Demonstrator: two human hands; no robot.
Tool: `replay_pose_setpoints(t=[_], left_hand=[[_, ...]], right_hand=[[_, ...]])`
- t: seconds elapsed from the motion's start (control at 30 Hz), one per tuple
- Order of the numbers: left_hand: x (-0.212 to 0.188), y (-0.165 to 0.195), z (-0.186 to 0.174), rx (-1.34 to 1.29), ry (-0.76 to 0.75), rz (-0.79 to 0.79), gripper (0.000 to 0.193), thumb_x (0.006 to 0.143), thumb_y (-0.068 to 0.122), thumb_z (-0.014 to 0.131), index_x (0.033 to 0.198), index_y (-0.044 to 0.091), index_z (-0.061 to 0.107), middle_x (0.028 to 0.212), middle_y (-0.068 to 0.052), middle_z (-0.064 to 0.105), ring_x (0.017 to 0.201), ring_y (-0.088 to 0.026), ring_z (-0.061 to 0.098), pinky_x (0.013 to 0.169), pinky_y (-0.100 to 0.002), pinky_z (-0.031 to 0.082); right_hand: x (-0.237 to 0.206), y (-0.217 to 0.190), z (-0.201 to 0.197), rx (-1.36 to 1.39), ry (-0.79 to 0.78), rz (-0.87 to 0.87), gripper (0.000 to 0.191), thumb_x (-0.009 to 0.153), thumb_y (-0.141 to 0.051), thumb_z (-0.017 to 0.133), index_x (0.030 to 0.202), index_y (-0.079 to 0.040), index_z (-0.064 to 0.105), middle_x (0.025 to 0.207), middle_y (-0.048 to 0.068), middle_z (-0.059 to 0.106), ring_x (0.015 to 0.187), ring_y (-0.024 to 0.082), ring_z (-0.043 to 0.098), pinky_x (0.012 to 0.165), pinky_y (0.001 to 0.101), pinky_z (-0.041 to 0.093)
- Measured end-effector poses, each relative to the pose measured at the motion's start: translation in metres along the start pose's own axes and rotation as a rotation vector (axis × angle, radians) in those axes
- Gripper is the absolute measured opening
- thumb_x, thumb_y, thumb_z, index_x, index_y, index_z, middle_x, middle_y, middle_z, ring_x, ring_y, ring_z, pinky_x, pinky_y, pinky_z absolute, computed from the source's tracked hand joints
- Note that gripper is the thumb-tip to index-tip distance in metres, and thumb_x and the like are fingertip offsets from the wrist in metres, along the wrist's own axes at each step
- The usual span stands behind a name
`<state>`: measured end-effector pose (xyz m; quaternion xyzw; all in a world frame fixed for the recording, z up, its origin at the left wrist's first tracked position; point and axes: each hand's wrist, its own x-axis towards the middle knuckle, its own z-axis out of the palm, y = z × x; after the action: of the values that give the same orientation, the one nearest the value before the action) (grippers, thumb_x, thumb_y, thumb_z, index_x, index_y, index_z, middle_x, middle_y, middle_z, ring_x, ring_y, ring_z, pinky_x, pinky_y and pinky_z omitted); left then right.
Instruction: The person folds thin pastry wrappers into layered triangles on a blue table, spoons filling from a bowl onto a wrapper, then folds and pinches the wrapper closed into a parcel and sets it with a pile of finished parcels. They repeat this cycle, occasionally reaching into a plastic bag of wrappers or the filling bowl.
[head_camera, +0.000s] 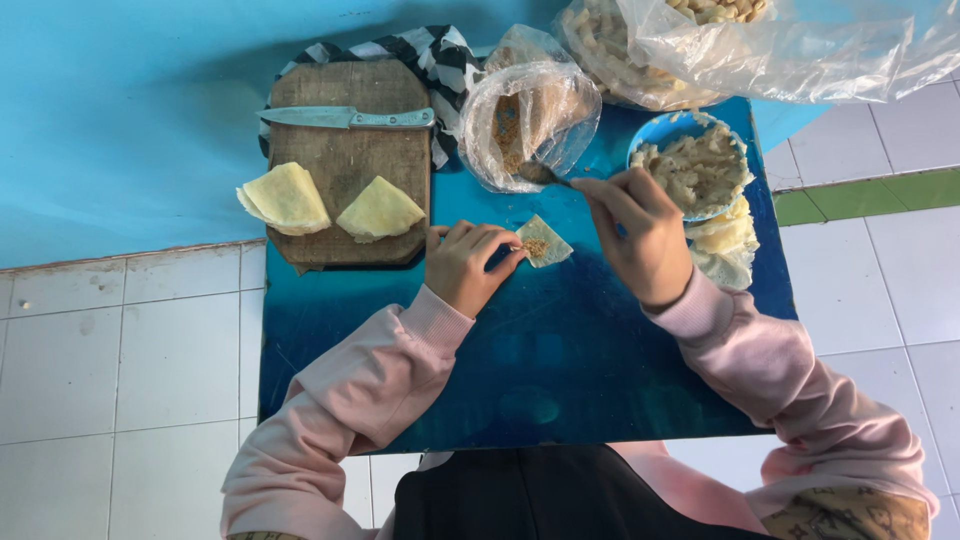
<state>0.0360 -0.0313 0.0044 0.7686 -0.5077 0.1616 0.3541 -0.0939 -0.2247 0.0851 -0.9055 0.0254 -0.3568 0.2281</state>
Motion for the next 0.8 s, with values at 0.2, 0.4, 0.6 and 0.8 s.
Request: replay_pose_setpoints(t=[0.2, 0.4, 0.6, 0.8], left_hand=[[0.001, 0.0, 0.0, 0.034, 0.018, 0.055, 0.017, 0.09, 0.03, 0.082, 0.095, 0.021, 0.069, 0.097, 0.01, 0.071, 0.09, -0.014, 0.063, 0.087, -0.036, 0.036], [-0.001, 0.001, 0.0, 0.065, 0.029, 0.05, 0.016, 0.089, 0.031, 0.082, 0.091, 0.022, 0.069, 0.096, 0.01, 0.071, 0.09, -0.014, 0.063, 0.086, -0.036, 0.037], [-0.001, 0.0, 0.002, 0.058, 0.041, 0.059, 0.016, 0.089, 0.031, 0.082, 0.091, 0.022, 0.069, 0.096, 0.009, 0.071, 0.09, -0.014, 0.063, 0.086, -0.035, 0.037], [-0.001, 0.0, 0.002, 0.073, 0.031, 0.055, 0.016, 0.089, 0.031, 0.082, 0.09, 0.022, 0.069, 0.094, 0.01, 0.072, 0.089, -0.013, 0.063, 0.085, -0.035, 0.036]], right_hand=[[0.039, 0.02, 0.022, -0.148, -0.016, -0.135, 0.025, 0.096, 0.006, 0.07, 0.119, -0.003, 0.071, 0.097, 0.014, 0.057, 0.09, 0.032, 0.061, 0.08, 0.0417, 0.051], [0.056, 0.025, 0.056, -0.199, -0.151, -0.188, 0.028, 0.089, 0.005, 0.065, 0.117, 0.001, 0.069, 0.097, 0.014, 0.054, 0.095, 0.031, 0.06, 0.085, 0.0394, 0.053], [0.064, 0.015, 0.059, -0.285, -0.167, -0.178, 0.031, 0.088, 0.004, 0.065, 0.118, 0.004, 0.068, 0.097, 0.015, 0.055, 0.093, 0.031, 0.06, 0.083, 0.0392, 0.053], [0.079, 0.01, 0.063, -0.073, -0.127, -0.054, 0.016, 0.093, -0.001, 0.067, 0.107, -0.001, 0.074, 0.096, 0.016, 0.06, 0.088, 0.034, 0.064, 0.078, 0.0424, 0.054]])
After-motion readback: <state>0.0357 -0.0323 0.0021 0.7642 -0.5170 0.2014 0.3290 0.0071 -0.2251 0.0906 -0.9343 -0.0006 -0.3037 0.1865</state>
